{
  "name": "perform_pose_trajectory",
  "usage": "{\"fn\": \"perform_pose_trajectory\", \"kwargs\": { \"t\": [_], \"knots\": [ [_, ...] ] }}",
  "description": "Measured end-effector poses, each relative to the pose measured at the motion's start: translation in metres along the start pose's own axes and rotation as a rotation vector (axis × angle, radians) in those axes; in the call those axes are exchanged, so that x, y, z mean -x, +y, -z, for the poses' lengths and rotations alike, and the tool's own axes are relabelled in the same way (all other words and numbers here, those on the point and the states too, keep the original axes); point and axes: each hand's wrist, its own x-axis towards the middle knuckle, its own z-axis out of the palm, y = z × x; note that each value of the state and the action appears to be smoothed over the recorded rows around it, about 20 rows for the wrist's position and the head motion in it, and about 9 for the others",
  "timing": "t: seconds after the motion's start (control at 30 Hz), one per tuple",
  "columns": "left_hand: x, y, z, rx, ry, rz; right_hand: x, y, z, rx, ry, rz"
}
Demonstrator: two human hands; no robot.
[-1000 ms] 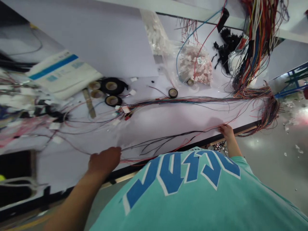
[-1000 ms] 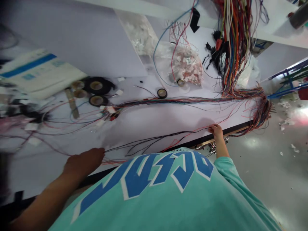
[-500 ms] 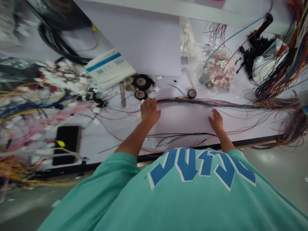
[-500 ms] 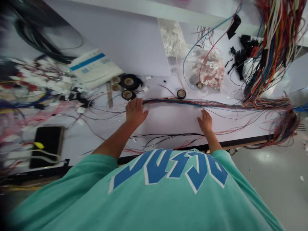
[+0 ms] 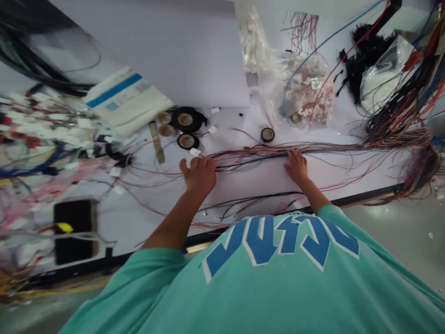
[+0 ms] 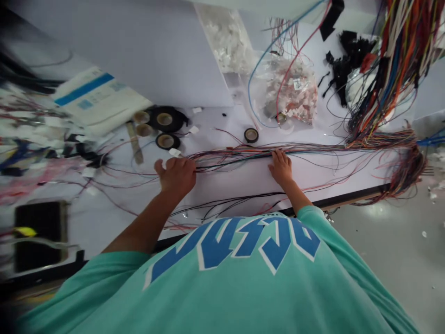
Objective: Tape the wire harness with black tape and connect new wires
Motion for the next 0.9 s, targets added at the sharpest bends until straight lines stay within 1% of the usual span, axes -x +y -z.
{"fn": "perform_pose_trajectory", "kwargs": {
  "t": [0.07,0.1,0.13,0.23,0.3,0.33,0.4,0.47,0.5,0.6,0.63,0.7,0.8,0.9],
  "knots": [
    [-0.001,0.009,0.002,-0.02,-0.019,-0.018,-0.002,-0.006,0.001,0.022,-0.051,-0.002],
    [-0.004,0.017,0.002,-0.022,-0.022,-0.05,-0.002,-0.009,0.002,0.027,-0.063,-0.009],
    [-0.009,0.027,0.003,-0.022,-0.027,-0.106,-0.002,-0.011,0.002,0.029,-0.069,-0.018],
    [-0.027,0.062,-0.003,-0.017,-0.053,-0.344,-0.001,-0.011,0.003,0.01,-0.075,-0.016],
    [-0.039,0.084,-0.011,-0.022,-0.065,-0.445,-0.001,-0.003,0.004,-0.013,-0.041,0.0],
    [-0.044,0.093,-0.016,-0.029,-0.069,-0.461,0.0,0.003,0.005,-0.022,-0.005,-0.013],
    [-0.052,0.103,-0.025,-0.054,-0.08,-0.45,0.001,0.018,0.008,-0.029,0.082,-0.101],
    [-0.056,0.105,-0.03,-0.08,-0.088,-0.433,0.005,0.036,0.011,-0.028,0.131,-0.202],
    [-0.057,0.105,-0.032,-0.09,-0.087,-0.43,0.008,0.045,0.011,-0.03,0.135,-0.222],
    [-0.056,0.101,-0.033,-0.102,-0.072,-0.435,0.019,0.07,0.011,-0.061,0.13,-0.166],
    [-0.056,0.101,-0.033,-0.103,-0.071,-0.439,0.023,0.076,0.011,-0.076,0.145,-0.147],
    [-0.054,0.1,-0.033,-0.11,-0.079,-0.452,0.03,0.087,0.01,-0.098,0.207,-0.166],
    [-0.051,0.1,-0.034,-0.12,-0.074,-0.472,0.036,0.101,0.014,-0.093,0.326,-0.288],
    [-0.049,0.099,-0.036,-0.117,-0.046,-0.488,0.034,0.11,0.022,-0.06,0.374,-0.398]
  ]
}}
